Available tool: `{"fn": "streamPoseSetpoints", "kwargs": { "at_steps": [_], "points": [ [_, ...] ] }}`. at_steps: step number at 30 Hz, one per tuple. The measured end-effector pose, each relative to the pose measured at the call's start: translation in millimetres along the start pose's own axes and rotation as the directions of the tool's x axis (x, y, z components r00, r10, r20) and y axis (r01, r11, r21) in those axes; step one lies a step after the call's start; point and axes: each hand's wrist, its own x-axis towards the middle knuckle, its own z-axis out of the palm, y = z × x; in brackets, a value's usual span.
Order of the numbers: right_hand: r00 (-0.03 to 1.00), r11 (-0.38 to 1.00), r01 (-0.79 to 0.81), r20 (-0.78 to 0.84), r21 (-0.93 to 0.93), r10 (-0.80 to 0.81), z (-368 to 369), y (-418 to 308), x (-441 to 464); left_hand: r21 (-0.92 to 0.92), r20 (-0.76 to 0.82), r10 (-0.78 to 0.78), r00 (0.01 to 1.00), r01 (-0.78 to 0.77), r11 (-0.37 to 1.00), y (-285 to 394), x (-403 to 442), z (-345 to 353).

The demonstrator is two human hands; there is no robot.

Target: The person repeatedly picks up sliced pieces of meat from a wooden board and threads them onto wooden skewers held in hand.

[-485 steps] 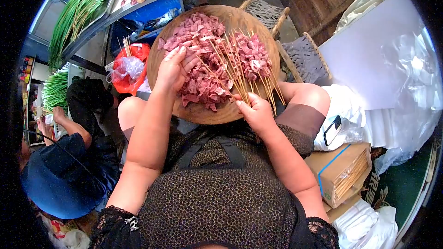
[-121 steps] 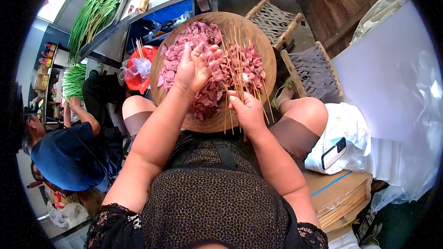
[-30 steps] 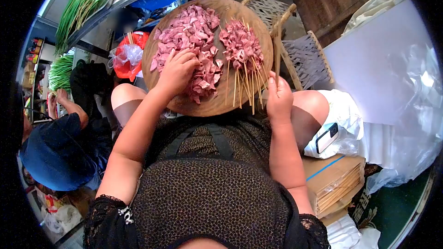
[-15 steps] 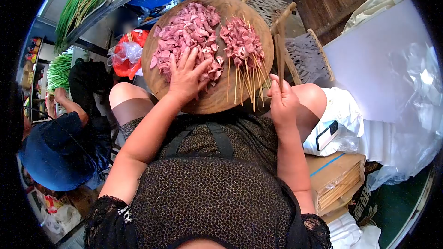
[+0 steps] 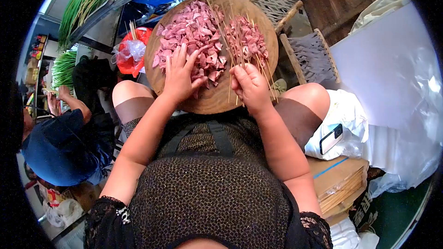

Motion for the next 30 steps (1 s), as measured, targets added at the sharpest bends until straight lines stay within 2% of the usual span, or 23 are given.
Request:
{"fn": "streamPoseSetpoints", "kwargs": {
  "at_steps": [1,3,5,6,7,9,10,12,13,15,16,18,19,20,21,22,23,25,27,30],
  "points": [
    [1.000,1.000,0.004,0.006,0.004,-0.004,-1.9,2.5,0.3,-0.018,0.005,0.003,1.000,-0.003,1.000,1.8,-2.7,-3.3],
    [0.993,0.995,-0.098,-0.064,0.029,0.100,-5.1,5.5,-4.4,-0.032,-0.010,0.002,1.000,-0.003,0.999,1.4,-1.8,-5.4],
    [0.996,0.995,-0.090,-0.023,0.040,0.091,-12.3,5.4,-5.2,-0.080,-0.037,-0.039,0.999,0.036,0.996,-1.3,3.7,-10.7],
    [0.997,0.996,-0.076,-0.015,0.049,0.077,-14.2,2.3,-3.9,-0.080,-0.078,-0.044,0.996,0.038,0.996,-2.9,9.3,-14.6],
    [0.998,0.996,-0.065,-0.010,0.057,0.065,-15.9,0.7,-3.9,-0.105,-0.244,0.008,0.970,-0.035,0.994,-10.1,19.6,-13.3],
    [0.999,0.993,-0.052,-0.009,0.106,0.053,-16.5,0.1,-1.1,-0.214,-0.039,-0.144,0.989,0.133,0.968,-14.9,37.8,-19.0],
    [0.999,0.988,-0.041,-0.005,0.151,0.042,-15.9,-0.4,1.3,-0.211,-0.044,-0.139,0.989,0.127,0.969,-12.1,48.0,-18.7],
    [0.999,0.985,-0.036,-0.005,0.171,0.037,-16.7,4.2,3.0,-0.073,0.020,-0.005,1.000,0.006,0.997,2.7,67.9,-14.5],
    [0.999,0.981,-0.039,-0.010,0.189,0.042,-17.0,5.3,3.1,0.069,0.107,0.005,0.994,-0.013,0.998,8.2,75.2,-13.5],
    [0.998,0.982,-0.058,-0.025,0.182,0.064,-18.6,4.9,2.2,0.214,0.321,-0.124,0.939,0.055,0.975,10.0,89.6,-5.8],
    [0.997,0.983,-0.073,0.001,0.171,0.074,-21.4,7.2,0.7,0.212,0.319,-0.122,0.940,0.055,0.976,9.1,89.4,-5.7],
    [0.994,0.988,-0.111,0.027,0.109,0.109,-22.6,4.1,-1.4,-0.100,0.224,-0.207,0.952,0.234,0.967,1.2,90.6,-14.4],
    [0.993,0.987,-0.113,0.026,0.112,0.111,-23.2,4.4,-4.7,-0.313,0.221,-0.241,0.945,0.303,0.900,4.7,88.2,-30.2],
    [0.991,0.989,-0.128,0.050,0.078,0.124,-23.4,4.6,-6.8,-0.549,0.221,-0.279,0.934,0.356,0.756,-5.9,84.7,-25.1],
    [0.988,0.989,-0.139,0.078,0.043,0.136,-22.2,4.8,-7.9,-0.742,0.227,-0.316,0.921,0.374,0.556,-12.4,82.5,-27.0],
    [0.985,0.989,-0.145,0.106,0.041,0.140,-20.2,4.1,-8.5,-0.800,0.354,-0.376,0.856,0.485,0.352,-18.1,79.7,-30.5],
    [0.980,0.982,-0.182,0.097,0.048,0.177,-17.9,4.5,-8.8,-0.799,0.345,-0.384,0.856,0.483,0.359,-19.9,75.7,-31.4],
    [0.969,0.976,-0.205,0.151,0.067,0.193,-17.3,10.3,-5.7,-0.913,0.407,-0.391,0.825,0.366,-0.177,-21.0,66.4,-30.2],
    [0.976,0.986,-0.167,0.141,0.010,0.164,-10.1,11.2,-7.2,-0.913,0.405,-0.380,0.832,0.346,-0.216,-18.9,61.6,-31.1],
    [0.985,0.989,-0.113,0.117,-0.093,0.124,-10.7,17.0,-8.2,-0.849,0.398,-0.405,0.823,0.164,-0.502,-16.6,56.7,-29.8]
  ]
}}
